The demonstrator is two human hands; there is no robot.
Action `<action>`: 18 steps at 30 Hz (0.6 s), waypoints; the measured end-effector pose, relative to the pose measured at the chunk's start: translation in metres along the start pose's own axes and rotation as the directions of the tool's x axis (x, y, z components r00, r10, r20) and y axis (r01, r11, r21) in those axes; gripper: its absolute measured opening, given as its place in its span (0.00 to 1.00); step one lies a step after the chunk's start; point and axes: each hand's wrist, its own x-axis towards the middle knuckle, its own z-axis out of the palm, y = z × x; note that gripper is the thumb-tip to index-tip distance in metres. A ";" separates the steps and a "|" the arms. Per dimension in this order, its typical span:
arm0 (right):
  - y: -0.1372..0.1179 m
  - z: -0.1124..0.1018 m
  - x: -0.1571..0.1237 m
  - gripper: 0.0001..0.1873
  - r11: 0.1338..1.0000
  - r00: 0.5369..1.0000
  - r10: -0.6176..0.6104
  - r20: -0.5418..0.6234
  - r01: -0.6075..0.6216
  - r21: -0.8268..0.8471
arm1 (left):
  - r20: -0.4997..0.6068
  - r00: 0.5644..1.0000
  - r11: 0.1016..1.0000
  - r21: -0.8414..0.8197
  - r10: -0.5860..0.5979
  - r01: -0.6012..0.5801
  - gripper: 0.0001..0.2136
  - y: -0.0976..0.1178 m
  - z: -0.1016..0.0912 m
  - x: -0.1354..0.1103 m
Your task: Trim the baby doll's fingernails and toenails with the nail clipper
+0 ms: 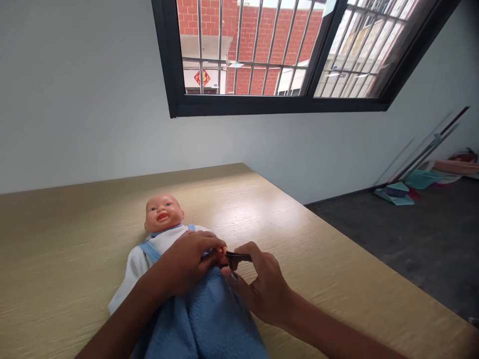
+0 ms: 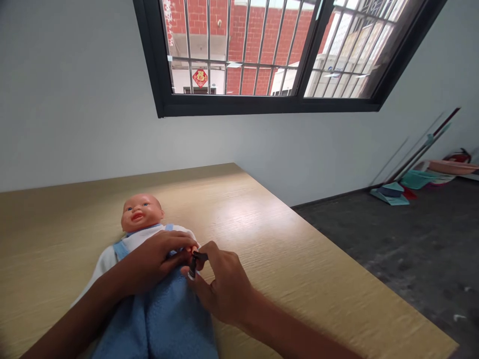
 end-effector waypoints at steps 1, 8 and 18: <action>0.000 0.000 0.000 0.08 1.000 1.000 -0.003 0.007 0.003 -0.003 | 0.001 1.000 1.000 0.002 -0.003 0.003 0.08 0.000 0.000 0.000; 0.002 0.000 -0.001 0.05 0.998 0.999 -0.036 0.040 0.039 -0.057 | -0.001 1.000 1.000 0.010 -0.001 0.001 0.09 0.000 0.000 0.001; 0.001 -0.004 0.002 0.05 0.989 0.983 -0.091 0.162 0.108 -0.099 | 0.015 1.000 1.000 0.012 0.006 -0.007 0.08 0.000 0.001 0.000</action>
